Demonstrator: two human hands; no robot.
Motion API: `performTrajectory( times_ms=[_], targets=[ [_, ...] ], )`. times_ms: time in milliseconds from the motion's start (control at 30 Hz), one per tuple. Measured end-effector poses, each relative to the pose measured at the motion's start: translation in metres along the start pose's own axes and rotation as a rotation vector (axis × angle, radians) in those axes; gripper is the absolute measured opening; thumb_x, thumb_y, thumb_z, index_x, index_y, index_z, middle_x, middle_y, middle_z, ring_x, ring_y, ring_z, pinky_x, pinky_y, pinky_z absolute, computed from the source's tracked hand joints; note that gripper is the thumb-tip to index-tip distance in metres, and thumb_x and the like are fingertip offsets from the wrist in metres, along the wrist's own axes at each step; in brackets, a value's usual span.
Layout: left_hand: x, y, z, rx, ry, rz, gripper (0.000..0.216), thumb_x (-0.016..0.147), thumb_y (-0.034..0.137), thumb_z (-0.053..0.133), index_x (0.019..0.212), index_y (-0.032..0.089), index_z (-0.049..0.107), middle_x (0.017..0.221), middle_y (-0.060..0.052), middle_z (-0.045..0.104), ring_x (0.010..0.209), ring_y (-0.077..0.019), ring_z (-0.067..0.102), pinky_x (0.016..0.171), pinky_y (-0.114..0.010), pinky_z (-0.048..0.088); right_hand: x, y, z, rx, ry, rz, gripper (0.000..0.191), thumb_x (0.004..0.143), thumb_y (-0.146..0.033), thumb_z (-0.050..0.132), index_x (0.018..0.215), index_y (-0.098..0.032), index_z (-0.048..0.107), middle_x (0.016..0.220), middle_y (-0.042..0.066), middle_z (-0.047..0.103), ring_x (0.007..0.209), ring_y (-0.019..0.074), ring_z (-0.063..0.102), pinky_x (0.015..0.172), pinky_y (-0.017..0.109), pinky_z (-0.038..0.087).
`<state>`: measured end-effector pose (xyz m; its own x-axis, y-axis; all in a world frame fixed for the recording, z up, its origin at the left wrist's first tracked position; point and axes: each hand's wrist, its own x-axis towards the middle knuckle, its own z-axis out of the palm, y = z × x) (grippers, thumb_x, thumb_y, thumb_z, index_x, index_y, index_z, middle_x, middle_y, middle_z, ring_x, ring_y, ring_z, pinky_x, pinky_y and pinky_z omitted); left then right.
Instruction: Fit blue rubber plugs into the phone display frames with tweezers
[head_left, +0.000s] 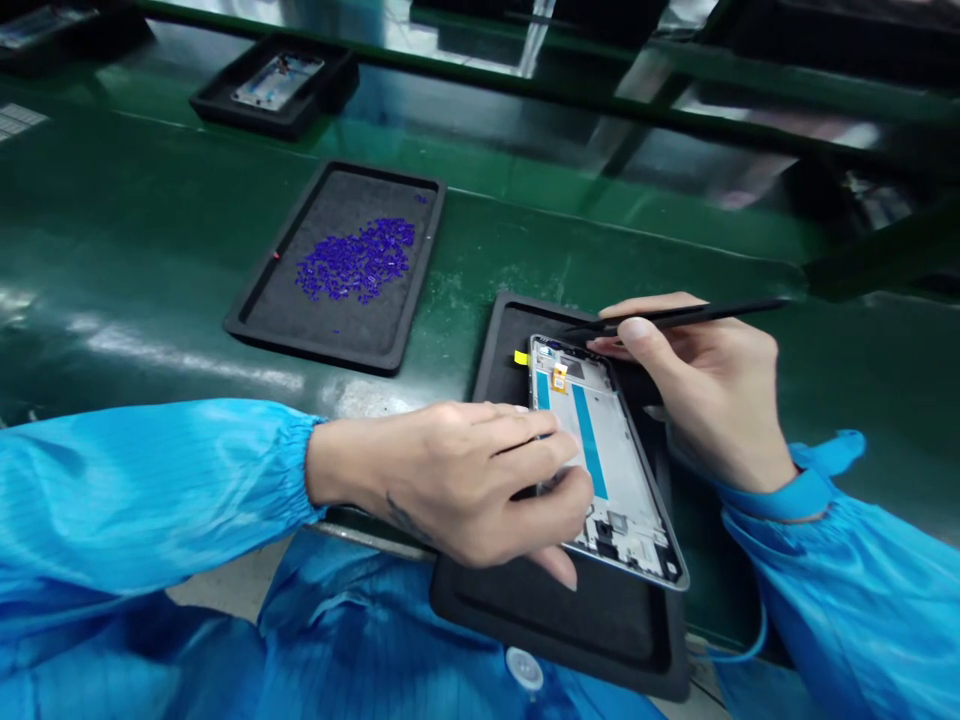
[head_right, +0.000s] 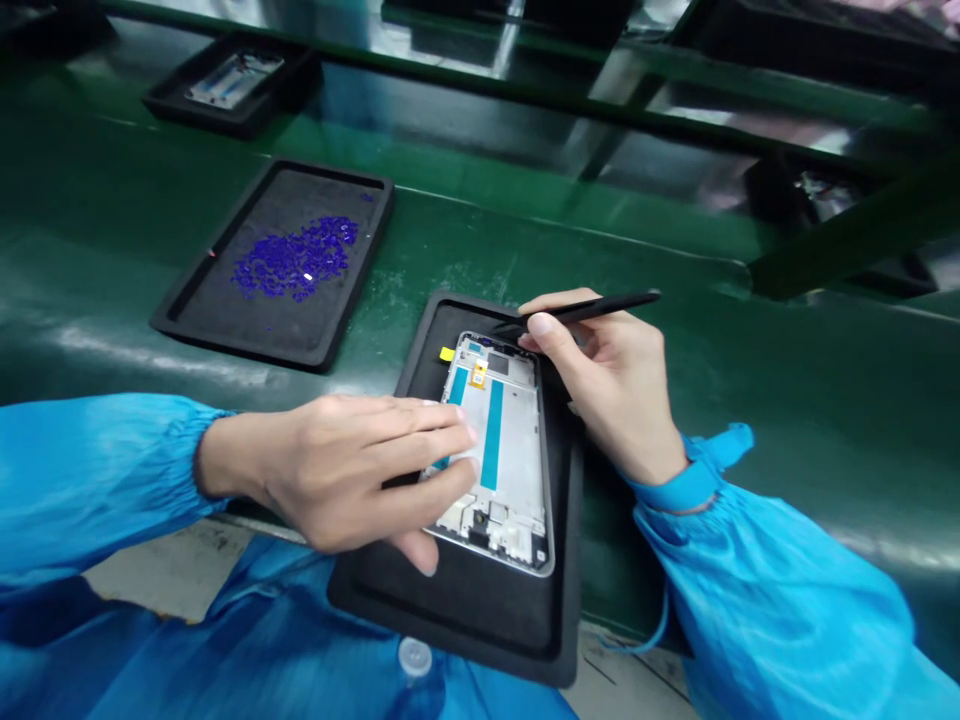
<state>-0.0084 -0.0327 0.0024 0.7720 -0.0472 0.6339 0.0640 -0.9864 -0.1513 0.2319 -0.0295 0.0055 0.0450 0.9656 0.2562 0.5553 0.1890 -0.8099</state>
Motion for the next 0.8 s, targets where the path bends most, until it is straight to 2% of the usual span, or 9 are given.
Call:
performTrajectory(
  times_ms=[133, 233, 567, 700, 800],
  targets=[
    [-0.0018, 0.0005, 0.0003, 0.017, -0.012, 0.009, 0.057, 0.099, 0.06, 0.039, 0.101, 0.013, 0.071, 0.099, -0.011, 0.075, 0.094, -0.0208, 0.072, 0.082, -0.026, 0.061, 0.0, -0.0022, -0.0009, 0.124, -0.054, 0.094, 0.018, 0.09, -0.043, 0.068, 0.095, -0.027, 0.073, 0.094, 0.002, 0.073, 0.089, 0.0248, 0.073, 0.082, 0.038, 0.059],
    [-0.0032, 0.0009, 0.0013, 0.041, -0.013, 0.015, 0.06, 0.099, 0.062, 0.034, 0.102, 0.015, 0.071, 0.101, -0.01, 0.075, 0.095, -0.0199, 0.072, 0.082, -0.026, 0.061, -0.0003, -0.0047, -0.0012, 0.103, -0.069, 0.119, 0.018, 0.09, -0.044, 0.067, 0.095, -0.027, 0.073, 0.092, 0.003, 0.074, 0.088, 0.0253, 0.073, 0.081, 0.038, 0.059],
    [-0.001, -0.0001, 0.0, 0.043, 0.006, 0.023, 0.058, 0.099, 0.061, 0.037, 0.1, 0.014, 0.071, 0.097, -0.009, 0.076, 0.091, -0.02, 0.073, 0.08, -0.026, 0.061, -0.0005, -0.0025, -0.0012, -0.102, -0.062, -0.036, 0.024, 0.093, -0.044, 0.064, 0.09, -0.023, 0.075, 0.1, 0.004, 0.073, 0.085, 0.0189, 0.07, 0.075, 0.03, 0.056],
    [0.0006, -0.0004, -0.0006, 0.039, 0.024, 0.03, 0.055, 0.098, 0.059, 0.043, 0.098, 0.011, 0.071, 0.094, -0.009, 0.077, 0.089, -0.0202, 0.074, 0.082, -0.027, 0.061, 0.0001, -0.0022, -0.001, -0.127, -0.066, -0.096, 0.02, 0.094, -0.037, 0.063, 0.096, -0.021, 0.074, 0.098, 0.003, 0.073, 0.08, 0.0147, 0.069, 0.068, 0.024, 0.055],
    [0.0009, -0.0003, -0.0009, 0.035, 0.031, 0.025, 0.054, 0.098, 0.058, 0.045, 0.098, 0.01, 0.071, 0.095, -0.01, 0.077, 0.089, -0.0207, 0.074, 0.084, -0.028, 0.061, 0.0007, -0.0022, -0.0007, -0.123, -0.065, -0.112, 0.02, 0.095, -0.036, 0.062, 0.094, -0.02, 0.074, 0.1, 0.003, 0.073, 0.08, 0.0136, 0.07, 0.069, 0.023, 0.054]
  ],
)
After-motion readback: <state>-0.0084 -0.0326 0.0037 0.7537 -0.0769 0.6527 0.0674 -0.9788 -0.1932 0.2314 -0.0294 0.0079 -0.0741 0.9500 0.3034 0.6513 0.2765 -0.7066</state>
